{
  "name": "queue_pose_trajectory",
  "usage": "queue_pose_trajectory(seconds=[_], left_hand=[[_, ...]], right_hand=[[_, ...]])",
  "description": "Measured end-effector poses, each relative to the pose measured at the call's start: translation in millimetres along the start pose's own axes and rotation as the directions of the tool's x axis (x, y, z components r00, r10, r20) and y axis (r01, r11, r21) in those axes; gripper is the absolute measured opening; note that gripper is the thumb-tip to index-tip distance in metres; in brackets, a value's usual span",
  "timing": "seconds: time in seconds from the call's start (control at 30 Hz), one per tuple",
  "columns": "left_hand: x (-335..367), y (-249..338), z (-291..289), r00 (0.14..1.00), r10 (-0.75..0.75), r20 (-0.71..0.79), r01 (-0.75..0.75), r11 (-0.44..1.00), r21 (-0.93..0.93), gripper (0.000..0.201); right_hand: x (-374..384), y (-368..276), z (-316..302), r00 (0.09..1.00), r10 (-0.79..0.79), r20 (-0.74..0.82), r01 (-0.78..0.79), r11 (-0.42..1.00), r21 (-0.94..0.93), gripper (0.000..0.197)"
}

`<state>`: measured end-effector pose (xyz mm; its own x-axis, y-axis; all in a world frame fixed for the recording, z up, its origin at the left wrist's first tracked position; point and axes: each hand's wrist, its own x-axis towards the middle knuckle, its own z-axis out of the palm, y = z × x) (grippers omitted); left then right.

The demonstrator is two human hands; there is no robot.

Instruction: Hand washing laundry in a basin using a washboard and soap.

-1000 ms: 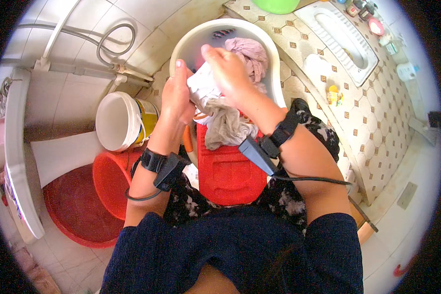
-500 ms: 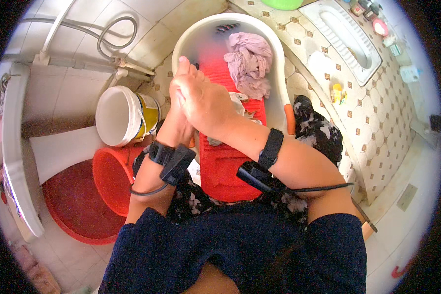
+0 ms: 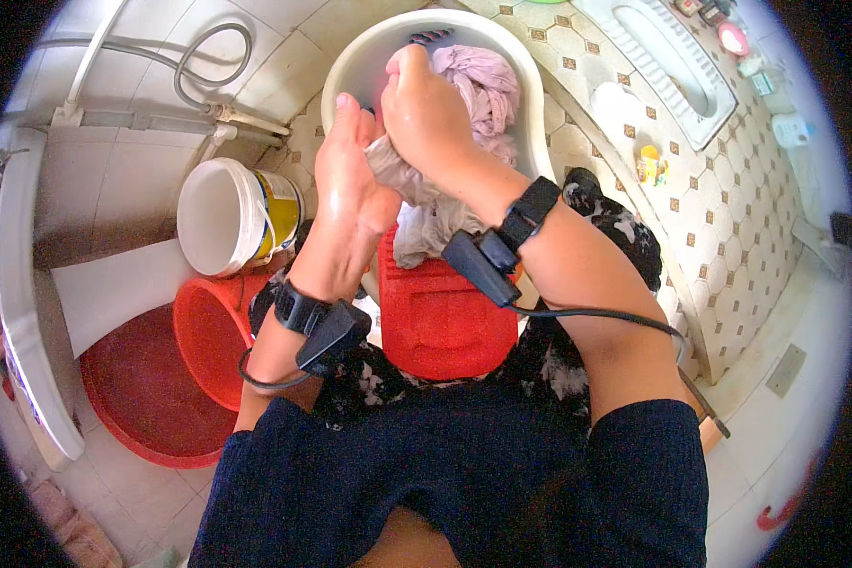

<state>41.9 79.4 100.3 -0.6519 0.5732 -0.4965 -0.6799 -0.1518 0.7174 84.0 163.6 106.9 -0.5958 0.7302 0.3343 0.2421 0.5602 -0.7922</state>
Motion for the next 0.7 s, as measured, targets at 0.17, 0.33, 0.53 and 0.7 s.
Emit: queue_pose_trajectory(seconds=[0.17, 0.33, 0.53, 0.7], left_hand=[[11, 18, -27, 0.932, -0.058, 0.359, 0.092, 0.993, -0.079, 0.029], [-24, 9, 25, 1.000, 0.005, 0.019, -0.004, 0.997, -0.074, 0.037], [10, 10, -28, 0.968, 0.055, 0.243, -0.036, 0.996, -0.081, 0.028], [-32, 4, 32, 0.988, -0.141, 0.065, 0.151, 0.967, -0.204, 0.035]], right_hand=[[-50, -33, 1, 0.971, -0.200, 0.133, 0.186, 0.977, 0.108, 0.013], [-3, 22, 3, 0.991, -0.113, -0.073, 0.113, 0.994, 0.001, 0.014], [-49, -41, -1, 0.958, -0.275, 0.080, 0.245, 0.933, 0.264, 0.013], [-4, 13, -4, 0.998, -0.057, 0.014, 0.055, 0.995, 0.078, 0.017]])
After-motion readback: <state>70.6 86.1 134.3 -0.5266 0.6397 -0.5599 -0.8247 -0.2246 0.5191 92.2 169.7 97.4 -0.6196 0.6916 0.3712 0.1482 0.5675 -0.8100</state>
